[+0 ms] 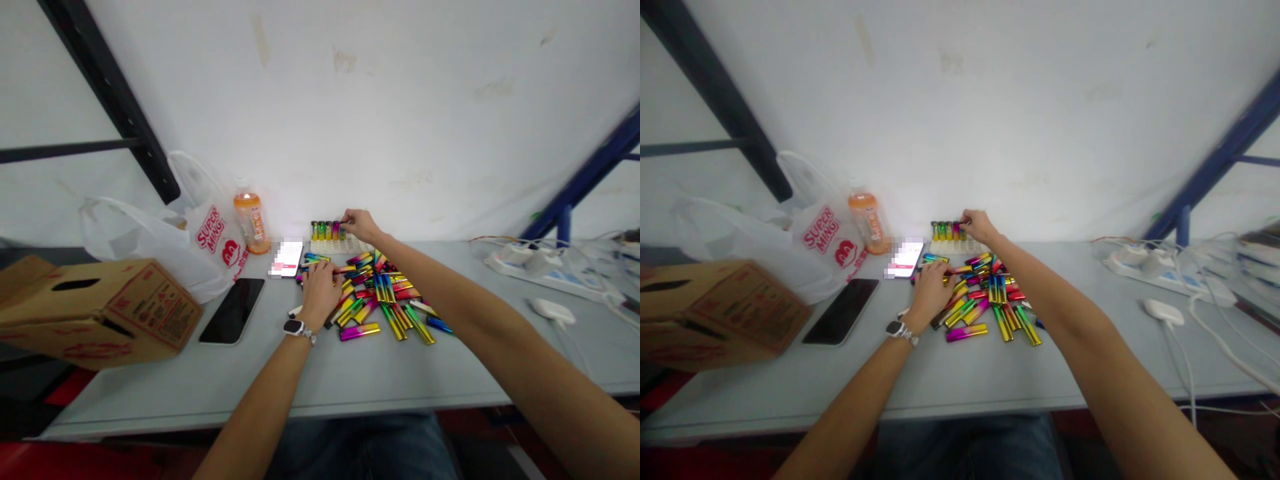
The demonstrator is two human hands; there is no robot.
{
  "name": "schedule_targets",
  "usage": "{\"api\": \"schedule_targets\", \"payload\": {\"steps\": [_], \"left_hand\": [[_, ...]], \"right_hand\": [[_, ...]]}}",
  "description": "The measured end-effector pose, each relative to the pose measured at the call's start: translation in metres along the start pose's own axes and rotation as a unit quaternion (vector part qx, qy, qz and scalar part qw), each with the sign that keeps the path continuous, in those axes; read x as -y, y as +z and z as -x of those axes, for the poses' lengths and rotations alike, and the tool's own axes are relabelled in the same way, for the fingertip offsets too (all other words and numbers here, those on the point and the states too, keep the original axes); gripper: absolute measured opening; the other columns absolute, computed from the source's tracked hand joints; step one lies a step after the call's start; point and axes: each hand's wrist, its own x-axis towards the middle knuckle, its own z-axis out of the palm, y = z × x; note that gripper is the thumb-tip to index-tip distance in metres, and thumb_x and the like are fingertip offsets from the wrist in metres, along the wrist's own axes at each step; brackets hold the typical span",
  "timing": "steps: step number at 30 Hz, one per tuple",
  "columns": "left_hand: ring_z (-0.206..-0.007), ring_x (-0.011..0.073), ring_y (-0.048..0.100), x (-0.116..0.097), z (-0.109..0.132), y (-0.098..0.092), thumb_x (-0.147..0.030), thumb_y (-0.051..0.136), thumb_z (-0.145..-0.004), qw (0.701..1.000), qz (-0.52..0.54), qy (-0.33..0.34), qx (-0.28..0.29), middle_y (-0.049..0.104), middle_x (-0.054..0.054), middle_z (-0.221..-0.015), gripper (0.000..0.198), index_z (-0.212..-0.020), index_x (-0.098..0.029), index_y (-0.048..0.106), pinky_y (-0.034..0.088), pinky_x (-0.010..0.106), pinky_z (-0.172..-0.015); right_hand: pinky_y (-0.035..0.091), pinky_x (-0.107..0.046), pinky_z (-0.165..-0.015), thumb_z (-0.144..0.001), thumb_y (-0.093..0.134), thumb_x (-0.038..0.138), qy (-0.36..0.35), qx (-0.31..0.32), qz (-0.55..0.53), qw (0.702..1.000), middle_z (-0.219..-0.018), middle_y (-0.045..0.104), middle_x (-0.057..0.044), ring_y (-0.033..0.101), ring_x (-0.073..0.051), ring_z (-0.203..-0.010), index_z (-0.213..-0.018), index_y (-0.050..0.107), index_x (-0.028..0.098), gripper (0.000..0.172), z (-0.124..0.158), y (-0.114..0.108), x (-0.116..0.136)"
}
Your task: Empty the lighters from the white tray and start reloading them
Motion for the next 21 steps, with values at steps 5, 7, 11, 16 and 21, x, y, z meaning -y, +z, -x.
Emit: {"api": "schedule_targets", "payload": {"steps": [5,7,11,16,21], "left_hand": [[-0.111,0.0323,0.053,0.0,0.0,0.0,-0.023,0.056,-0.091,1.0,0.003,-0.003,0.0,0.067,0.009,-0.112,0.013,-0.097,-0.021,0.066,0.039,0.046,-0.09],[-0.111,0.0322,0.053,0.0,0.0,0.0,-0.023,0.055,-0.091,1.0,0.0,-0.004,0.0,0.067,0.009,-0.112,0.013,-0.097,-0.021,0.066,0.039,0.046,-0.09],[-0.112,0.0322,0.054,0.0,0.0,-0.001,-0.021,0.052,-0.091,1.0,0.002,-0.005,0.0,0.067,0.009,-0.114,0.016,-0.098,-0.021,0.067,0.041,0.047,-0.091],[-0.111,0.03,0.056,-0.002,-0.001,-0.005,-0.01,0.052,-0.083,1.0,0.013,-0.024,-0.008,0.068,0.008,-0.111,0.022,-0.096,-0.021,0.066,0.043,0.046,-0.094],[-0.106,0.0256,0.059,0.004,-0.004,-0.007,-0.005,0.048,-0.08,0.997,0.048,-0.043,-0.035,0.068,0.007,-0.105,0.025,-0.093,-0.019,0.064,0.045,0.042,-0.096]], "right_hand": [[0.043,-0.026,-0.068,-0.072,0.068,0.011,0.01,0.018,-0.001,1.0,-0.064,0.063,0.0,0.055,-0.013,-0.064,-0.07,0.068,0.013,0.004,-0.005,-0.003,-0.006],[0.046,-0.028,-0.073,-0.079,0.067,0.015,0.002,0.03,0.074,0.997,-0.076,0.066,-0.004,0.058,-0.015,-0.07,-0.077,0.071,0.013,0.005,-0.002,-0.006,-0.002],[0.048,-0.033,-0.085,-0.094,0.057,0.033,-0.002,0.054,0.268,0.962,-0.115,0.056,-0.012,0.061,-0.021,-0.092,-0.107,0.075,0.02,0.027,0.011,-0.017,0.012],[0.047,-0.04,-0.092,-0.099,0.046,0.034,-0.01,0.135,0.369,0.92,-0.125,0.049,-0.017,0.053,-0.03,-0.117,-0.145,0.052,0.026,0.047,0.033,-0.024,0.024],[0.043,-0.044,-0.096,-0.097,0.048,0.035,-0.04,0.144,0.37,0.917,-0.126,0.049,-0.021,0.05,-0.031,-0.115,-0.157,0.029,0.017,0.065,0.061,-0.019,0.033]]}}
